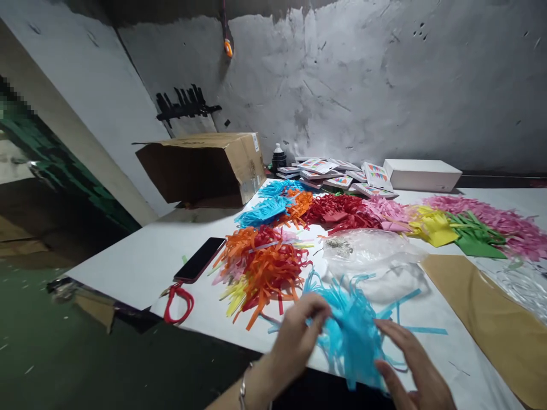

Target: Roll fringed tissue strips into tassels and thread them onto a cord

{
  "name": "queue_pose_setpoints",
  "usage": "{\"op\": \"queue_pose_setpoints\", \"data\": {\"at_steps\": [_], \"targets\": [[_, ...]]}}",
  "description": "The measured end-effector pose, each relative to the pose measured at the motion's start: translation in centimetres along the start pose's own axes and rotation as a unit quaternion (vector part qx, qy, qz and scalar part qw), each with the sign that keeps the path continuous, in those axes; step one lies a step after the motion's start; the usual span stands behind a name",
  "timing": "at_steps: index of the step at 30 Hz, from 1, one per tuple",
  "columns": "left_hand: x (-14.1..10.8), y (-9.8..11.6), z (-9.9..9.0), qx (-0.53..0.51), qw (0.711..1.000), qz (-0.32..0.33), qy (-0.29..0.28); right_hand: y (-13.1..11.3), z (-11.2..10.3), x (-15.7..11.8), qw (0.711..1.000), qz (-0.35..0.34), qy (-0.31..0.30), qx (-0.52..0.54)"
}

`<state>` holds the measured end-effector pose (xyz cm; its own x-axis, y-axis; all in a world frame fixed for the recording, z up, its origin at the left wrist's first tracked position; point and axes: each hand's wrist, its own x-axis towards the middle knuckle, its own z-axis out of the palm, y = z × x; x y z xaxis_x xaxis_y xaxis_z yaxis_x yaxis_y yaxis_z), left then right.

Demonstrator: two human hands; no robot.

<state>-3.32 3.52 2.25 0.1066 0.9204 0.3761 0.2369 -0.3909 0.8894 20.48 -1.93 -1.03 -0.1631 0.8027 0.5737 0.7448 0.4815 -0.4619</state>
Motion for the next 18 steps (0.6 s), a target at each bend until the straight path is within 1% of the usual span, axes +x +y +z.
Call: {"op": "queue_pose_setpoints", "data": {"at_steps": [1,2,4,5,6,7,8,9,10,11,12,13,14,15,16,18], "targets": [[1.3,-0.4,-1.9,0.028,0.995,0.009,0.098,0.3,0.0,0.0,1.0,-0.002,0.02,-0.022],[2.7,-0.9,-3.8,0.043,0.985,0.011,0.166,0.7,0.1,0.1,0.999,-0.022,0.027,-0.04],[5.1,-1.8,-7.5,0.063,0.962,0.014,0.267,1.2,0.7,0.2,0.993,-0.101,0.011,-0.062],[5.8,-2.2,-8.7,0.071,0.948,0.019,0.311,1.4,1.2,0.2,0.987,-0.145,-0.001,-0.071],[6.2,-2.5,-9.4,0.085,0.933,0.028,0.348,1.5,1.8,0.2,0.98,-0.182,-0.011,-0.08],[6.0,-2.7,-9.5,0.113,0.919,0.047,0.374,1.6,2.5,0.2,0.974,-0.207,-0.016,-0.092],[5.5,-2.9,-9.0,0.149,0.912,0.076,0.375,1.7,3.1,0.2,0.969,-0.224,-0.013,-0.107],[4.6,-3.0,-7.9,0.198,0.91,0.12,0.344,1.8,3.7,0.1,0.964,-0.234,-0.008,-0.123],[3.4,-3.1,-6.5,0.247,0.914,0.169,0.274,1.9,4.1,0.1,0.961,-0.24,-0.003,-0.137],[2.2,-3.1,-4.8,0.27,0.926,0.222,0.145,2.0,4.5,0.0,0.959,-0.242,-0.002,-0.149],[0.9,-3.2,-3.0,0.277,0.926,0.255,0.0,2.2,4.8,-0.1,0.958,-0.24,-0.004,-0.16],[-0.2,-3.4,-1.3,0.283,0.918,0.256,-0.109,2.5,5.0,-0.3,0.957,-0.234,-0.009,-0.17],[-1.1,-3.6,0.1,0.286,0.908,0.243,-0.184,2.8,5.1,-0.5,0.958,-0.224,-0.013,-0.181],[-1.8,-3.8,1.3,0.29,0.902,0.222,-0.23,3.2,5.1,-0.8,0.958,-0.21,-0.017,-0.195],[-2.2,-4.0,2.2,0.294,0.901,0.199,-0.248,3.7,5.0,-1.0,0.957,-0.194,-0.015,-0.213],[-2.5,-4.5,3.0,0.296,0.906,0.17,-0.249,5.2,4.7,-1.5,0.955,-0.138,0.014,-0.263]]}}
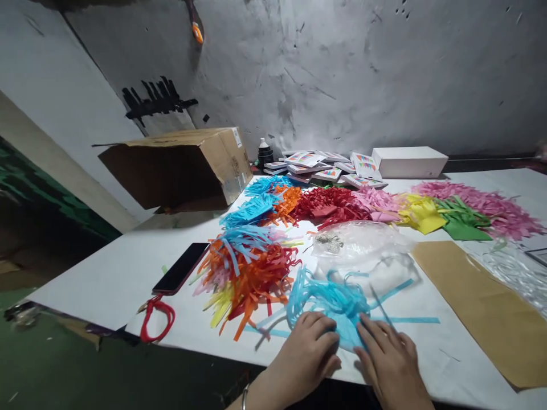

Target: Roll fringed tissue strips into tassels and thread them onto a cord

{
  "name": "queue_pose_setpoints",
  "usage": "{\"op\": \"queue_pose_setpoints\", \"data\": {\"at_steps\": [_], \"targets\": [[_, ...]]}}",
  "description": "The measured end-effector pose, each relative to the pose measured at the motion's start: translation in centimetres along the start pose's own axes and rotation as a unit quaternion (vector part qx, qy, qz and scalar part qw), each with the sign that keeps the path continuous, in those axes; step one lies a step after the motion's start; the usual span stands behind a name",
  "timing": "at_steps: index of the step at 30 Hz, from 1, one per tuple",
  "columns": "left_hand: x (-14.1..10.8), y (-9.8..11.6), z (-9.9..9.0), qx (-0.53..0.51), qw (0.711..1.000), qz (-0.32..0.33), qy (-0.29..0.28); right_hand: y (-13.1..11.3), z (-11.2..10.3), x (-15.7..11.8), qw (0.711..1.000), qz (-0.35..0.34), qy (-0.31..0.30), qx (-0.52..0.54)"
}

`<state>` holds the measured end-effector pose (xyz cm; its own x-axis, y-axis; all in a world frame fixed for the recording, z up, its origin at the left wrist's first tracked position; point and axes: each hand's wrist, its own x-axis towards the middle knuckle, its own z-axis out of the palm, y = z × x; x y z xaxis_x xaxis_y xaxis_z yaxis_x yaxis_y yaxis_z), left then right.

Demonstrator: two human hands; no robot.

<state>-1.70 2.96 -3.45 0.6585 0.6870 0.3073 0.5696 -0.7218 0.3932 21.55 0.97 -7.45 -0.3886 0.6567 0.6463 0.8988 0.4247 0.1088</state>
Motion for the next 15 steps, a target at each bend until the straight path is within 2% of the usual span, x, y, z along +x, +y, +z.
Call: {"op": "queue_pose_setpoints", "data": {"at_steps": [4,5,6,8,10,11,13,15], "targets": [[0.2,-0.5,0.1,-0.007,1.0,-0.002,0.028,2.7,-0.3,-1.1,0.982,0.156,0.033,-0.106],[0.2,-0.5,0.0,-0.007,0.999,0.003,0.036,2.9,-0.7,-1.0,0.978,0.175,0.045,-0.105],[0.2,-0.4,-0.1,-0.008,0.999,0.008,0.04,2.7,-1.0,-0.7,0.98,0.171,0.06,-0.081],[0.1,-0.3,0.0,-0.011,0.999,0.019,0.038,1.3,-1.6,0.4,0.992,0.096,0.071,0.029],[0.0,-0.3,0.2,-0.025,0.999,0.027,0.039,-1.1,-1.7,1.9,0.987,-0.036,0.024,0.158],[0.0,-0.3,0.3,-0.036,0.998,0.03,0.044,-2.4,-1.4,2.7,0.98,-0.07,-0.016,0.187],[-0.1,-0.5,0.5,-0.066,0.996,0.03,0.044,-4.3,-0.5,4.0,0.97,-0.071,-0.127,0.193],[0.0,-0.5,0.3,-0.095,0.995,0.018,0.024,-4.9,0.7,4.8,0.964,-0.036,-0.199,0.174]]}}
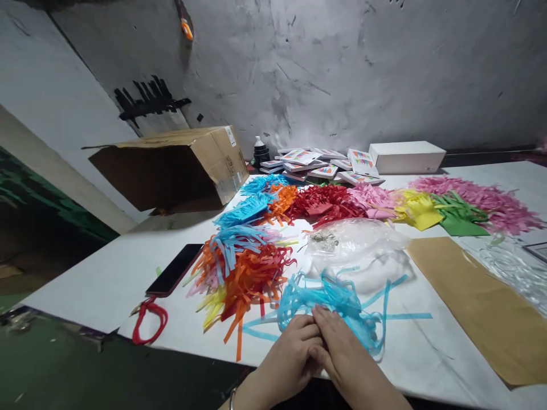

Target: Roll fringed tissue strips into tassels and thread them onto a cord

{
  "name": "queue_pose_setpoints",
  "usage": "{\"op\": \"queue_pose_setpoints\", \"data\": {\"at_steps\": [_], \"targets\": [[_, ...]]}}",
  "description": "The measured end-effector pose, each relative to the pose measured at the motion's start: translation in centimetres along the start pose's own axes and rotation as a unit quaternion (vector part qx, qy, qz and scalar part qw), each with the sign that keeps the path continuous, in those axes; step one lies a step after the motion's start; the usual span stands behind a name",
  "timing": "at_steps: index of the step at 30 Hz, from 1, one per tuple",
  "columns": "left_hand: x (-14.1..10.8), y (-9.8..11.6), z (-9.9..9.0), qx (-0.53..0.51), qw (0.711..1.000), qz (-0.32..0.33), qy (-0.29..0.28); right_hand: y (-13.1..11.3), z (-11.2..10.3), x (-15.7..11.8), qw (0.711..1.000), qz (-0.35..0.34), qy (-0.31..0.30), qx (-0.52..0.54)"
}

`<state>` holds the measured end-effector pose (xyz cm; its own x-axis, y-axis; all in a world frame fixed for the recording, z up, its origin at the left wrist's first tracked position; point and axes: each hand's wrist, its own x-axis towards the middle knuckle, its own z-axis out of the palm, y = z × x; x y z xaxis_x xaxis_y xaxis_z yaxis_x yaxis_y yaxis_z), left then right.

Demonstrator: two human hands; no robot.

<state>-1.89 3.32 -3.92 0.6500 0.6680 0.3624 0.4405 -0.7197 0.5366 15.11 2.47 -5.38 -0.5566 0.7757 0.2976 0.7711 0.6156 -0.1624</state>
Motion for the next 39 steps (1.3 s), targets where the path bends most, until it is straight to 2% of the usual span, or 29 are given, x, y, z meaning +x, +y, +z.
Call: {"op": "queue_pose_setpoints", "data": {"at_steps": [4,8,12,15,17,19,21,22,24,27,30,32,35,39], "targets": [[0.4,0.3,-0.9,-0.018,0.998,-0.042,-0.039,2.6,1.0,0.2,0.997,0.076,-0.004,-0.029],[0.6,0.5,-1.2,-0.004,0.998,-0.049,-0.043,7.3,0.8,-2.0,0.982,0.172,0.037,-0.072],[0.6,0.2,-0.8,0.018,0.999,-0.038,-0.028,12.0,-0.5,-5.5,0.955,0.243,0.127,-0.114],[0.7,0.2,-0.2,0.05,0.999,-0.011,0.006,13.1,-2.3,-7.3,0.921,0.297,0.209,-0.141],[0.8,0.4,0.0,0.068,0.997,0.0,0.025,11.9,-3.7,-7.6,0.918,0.26,0.27,-0.13],[1.1,0.5,0.1,0.076,0.996,0.0,0.035,9.5,-4.8,-7.0,0.937,0.147,0.302,-0.092],[1.3,0.8,-0.1,0.075,0.996,-0.004,0.042,6.8,-5.3,-5.9,0.967,0.026,0.247,-0.061],[1.3,0.9,-0.2,0.072,0.996,-0.001,0.047,5.6,-5.2,-5.4,0.975,-0.013,0.216,-0.054],[1.3,1.2,-0.6,0.062,0.997,0.012,0.055,4.1,-4.3,-4.3,0.982,-0.037,0.181,-0.038],[1.0,1.7,-1.0,0.036,0.996,0.047,0.062,3.5,-2.6,-3.5,0.978,0.011,0.209,0.016],[0.6,1.9,-1.2,0.007,0.996,0.074,0.056,4.3,-1.7,-3.3,0.964,0.11,0.239,0.044],[0.5,1.9,-1.4,0.011,0.996,0.081,0.036,5.3,-2.0,-3.4,0.959,0.154,0.237,0.011],[0.7,1.7,-1.5,0.044,0.996,0.083,0.006,7.6,-3.0,-4.4,0.958,0.186,0.204,-0.079],[1.0,1.3,-1.2,0.07,0.995,0.065,-0.013,12.2,-4.1,-7.6,0.936,0.242,0.17,-0.189]]}}
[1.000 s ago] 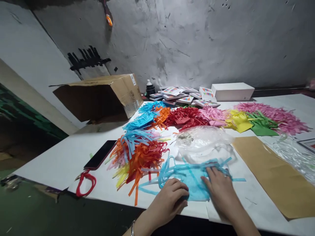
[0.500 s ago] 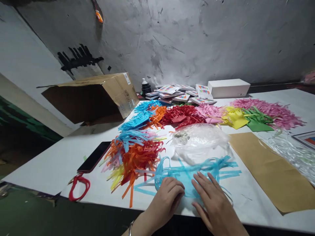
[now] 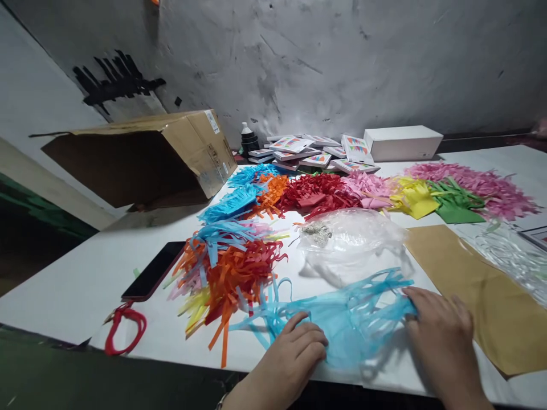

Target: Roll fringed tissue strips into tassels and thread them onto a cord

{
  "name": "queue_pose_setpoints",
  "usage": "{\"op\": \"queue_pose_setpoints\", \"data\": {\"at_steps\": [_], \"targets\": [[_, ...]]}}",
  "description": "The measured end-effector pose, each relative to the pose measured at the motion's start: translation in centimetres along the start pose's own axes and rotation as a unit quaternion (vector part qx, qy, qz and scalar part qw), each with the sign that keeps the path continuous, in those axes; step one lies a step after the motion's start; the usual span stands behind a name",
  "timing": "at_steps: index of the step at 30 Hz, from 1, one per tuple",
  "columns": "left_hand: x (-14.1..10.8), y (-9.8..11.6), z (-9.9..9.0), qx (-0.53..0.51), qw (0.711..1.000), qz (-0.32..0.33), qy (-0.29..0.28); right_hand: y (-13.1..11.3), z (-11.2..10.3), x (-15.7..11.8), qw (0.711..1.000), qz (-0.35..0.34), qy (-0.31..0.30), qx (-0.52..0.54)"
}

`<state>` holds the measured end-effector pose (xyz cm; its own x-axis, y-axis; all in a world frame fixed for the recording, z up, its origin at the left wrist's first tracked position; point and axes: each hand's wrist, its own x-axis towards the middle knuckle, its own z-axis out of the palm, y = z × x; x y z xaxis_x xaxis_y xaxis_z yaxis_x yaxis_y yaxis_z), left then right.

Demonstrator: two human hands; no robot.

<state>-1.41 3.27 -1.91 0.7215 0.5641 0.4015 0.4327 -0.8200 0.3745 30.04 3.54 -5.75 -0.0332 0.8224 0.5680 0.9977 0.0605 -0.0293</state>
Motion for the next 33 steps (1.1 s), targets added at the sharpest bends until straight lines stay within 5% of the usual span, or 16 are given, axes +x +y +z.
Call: {"op": "queue_pose_setpoints", "data": {"at_steps": [5,9,12,15,18,22,27,30,33], "targets": [[0.0,-0.4,0.7,-0.015,1.0,-0.008,-0.012,3.7,-2.0,-1.0,0.997,0.012,0.029,-0.071],[0.1,-0.6,0.7,-0.032,0.999,-0.004,0.012,-1.2,-5.2,-0.3,0.984,-0.151,0.0,0.092],[0.2,-0.5,0.6,-0.059,0.998,-0.009,0.029,-6.5,-5.4,0.3,0.953,-0.262,-0.014,0.154],[0.1,-0.3,0.7,-0.082,0.995,-0.003,0.053,-10.1,-3.5,0.4,0.95,-0.228,-0.006,0.212],[-0.1,-0.3,0.9,-0.073,0.995,0.021,0.071,-11.1,-1.2,0.5,0.951,-0.153,0.029,0.266],[-0.4,-0.7,1.1,-0.05,0.997,0.021,0.061,-9.4,0.2,1.0,0.97,-0.086,0.02,0.227],[-0.1,-0.8,0.9,-0.035,0.999,0.006,0.039,-3.3,0.5,0.7,0.991,-0.111,-0.024,0.071],[0.5,-0.7,0.7,-0.026,1.0,-0.005,-0.001,0.3,-0.4,-0.3,0.995,-0.089,-0.006,-0.038],[1.0,-0.7,0.7,-0.028,0.999,-0.013,-0.023,1.4,-2.6,-0.8,0.989,-0.144,-0.002,-0.03]]}}
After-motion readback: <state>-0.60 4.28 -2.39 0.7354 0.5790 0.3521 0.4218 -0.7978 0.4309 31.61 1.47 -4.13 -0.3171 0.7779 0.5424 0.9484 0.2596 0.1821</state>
